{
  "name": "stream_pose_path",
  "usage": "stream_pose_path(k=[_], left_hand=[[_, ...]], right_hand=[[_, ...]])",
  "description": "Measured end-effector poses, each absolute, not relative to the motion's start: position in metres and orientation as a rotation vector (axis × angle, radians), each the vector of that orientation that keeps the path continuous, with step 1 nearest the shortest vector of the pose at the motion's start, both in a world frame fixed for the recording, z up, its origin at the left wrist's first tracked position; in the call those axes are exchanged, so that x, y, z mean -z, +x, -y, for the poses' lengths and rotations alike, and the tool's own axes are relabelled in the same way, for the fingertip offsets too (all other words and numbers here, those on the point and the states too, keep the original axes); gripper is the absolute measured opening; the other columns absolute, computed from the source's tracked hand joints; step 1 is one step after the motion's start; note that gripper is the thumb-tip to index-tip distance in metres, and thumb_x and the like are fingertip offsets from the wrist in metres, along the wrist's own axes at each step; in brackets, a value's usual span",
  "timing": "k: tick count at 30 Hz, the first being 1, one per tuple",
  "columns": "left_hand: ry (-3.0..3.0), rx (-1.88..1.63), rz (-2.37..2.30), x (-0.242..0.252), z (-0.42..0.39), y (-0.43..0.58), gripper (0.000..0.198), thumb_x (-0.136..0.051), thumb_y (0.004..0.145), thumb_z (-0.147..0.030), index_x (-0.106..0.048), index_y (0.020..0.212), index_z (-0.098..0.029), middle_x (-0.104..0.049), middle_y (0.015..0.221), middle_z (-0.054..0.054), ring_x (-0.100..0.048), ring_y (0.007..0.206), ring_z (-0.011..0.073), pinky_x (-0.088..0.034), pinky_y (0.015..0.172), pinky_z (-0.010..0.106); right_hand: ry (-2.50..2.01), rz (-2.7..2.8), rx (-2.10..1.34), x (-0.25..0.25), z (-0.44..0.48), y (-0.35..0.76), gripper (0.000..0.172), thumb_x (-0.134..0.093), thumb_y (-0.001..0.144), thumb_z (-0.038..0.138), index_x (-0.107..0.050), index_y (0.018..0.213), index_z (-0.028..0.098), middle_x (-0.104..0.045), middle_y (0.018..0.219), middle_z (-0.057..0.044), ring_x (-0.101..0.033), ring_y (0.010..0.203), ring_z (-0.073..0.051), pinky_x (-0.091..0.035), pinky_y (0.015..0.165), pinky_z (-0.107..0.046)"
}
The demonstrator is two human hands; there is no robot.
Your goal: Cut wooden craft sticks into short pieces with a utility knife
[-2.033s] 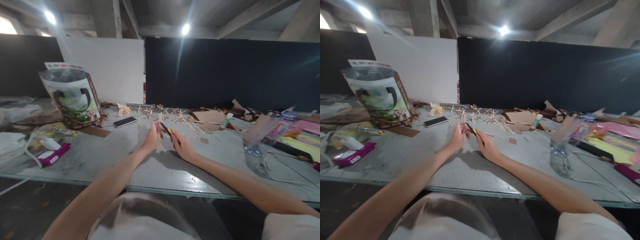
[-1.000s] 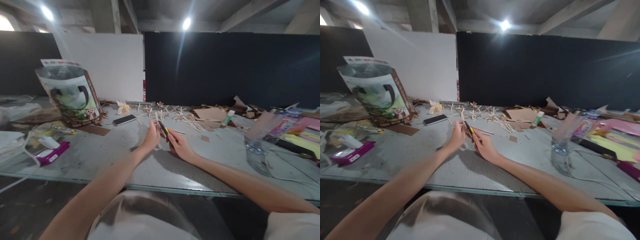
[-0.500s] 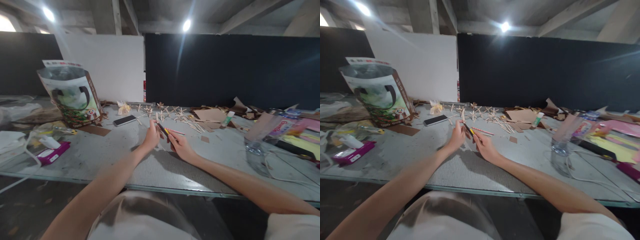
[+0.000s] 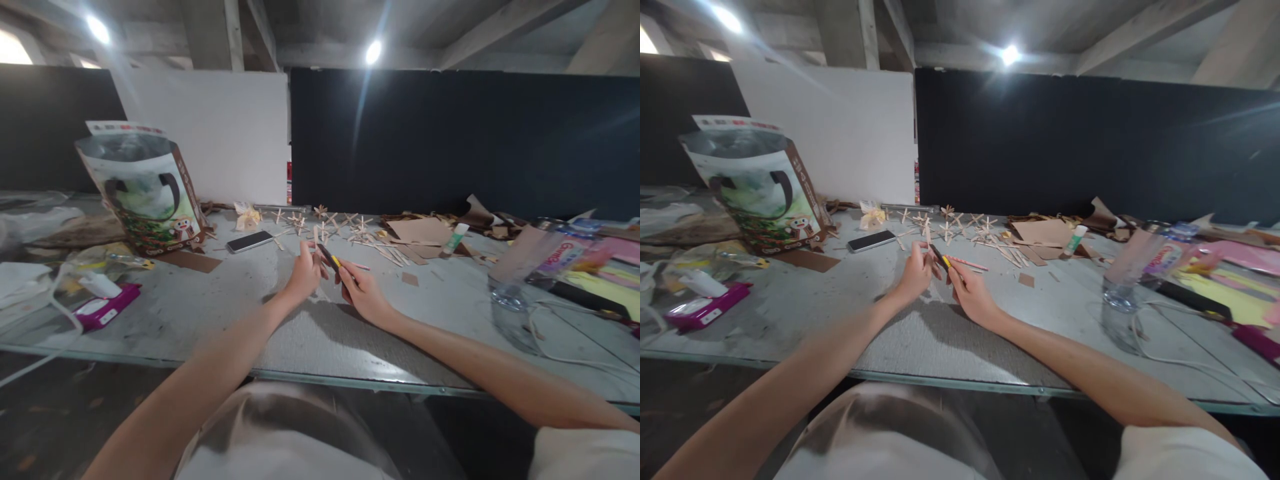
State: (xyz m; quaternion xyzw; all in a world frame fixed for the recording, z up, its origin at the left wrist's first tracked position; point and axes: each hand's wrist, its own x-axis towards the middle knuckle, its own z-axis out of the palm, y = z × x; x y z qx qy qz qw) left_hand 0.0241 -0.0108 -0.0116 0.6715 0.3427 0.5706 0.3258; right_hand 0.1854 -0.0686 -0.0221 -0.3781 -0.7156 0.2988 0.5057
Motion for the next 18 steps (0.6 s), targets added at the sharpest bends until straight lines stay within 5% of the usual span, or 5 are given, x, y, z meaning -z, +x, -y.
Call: stream_pose_path(k=[7,18], left_hand=[[1.789,-1.475,-0.906,0.0108,0.0122,0.0239,0.013,-0.048,0.103,-0.031,-0.036,0.101,-0.024,-0.066,0.071,-0.005,-0.060,0.043,0.0115,-0.043,0.045,0.023],[1.802,-1.487,-0.878,0.0116,0.0118,0.0245,0.023,-0.050,0.104,-0.044,-0.038,0.103,-0.024,-0.066,0.069,-0.006,-0.060,0.043,0.0116,-0.042,0.045,0.023]], right_hand=[[-0.890,1.721,-0.695,0.0197,0.0683,0.1862,0.057,-0.043,0.102,0.066,-0.066,0.124,0.018,-0.058,0.076,0.003,-0.044,0.042,-0.006,-0.031,0.039,-0.020],[-0.907,1.734,-0.705,0.0187,0.0697,0.1865,0.061,-0.043,0.102,0.065,-0.064,0.132,0.016,-0.058,0.076,0.002,-0.045,0.042,-0.006,-0.033,0.039,-0.021]])
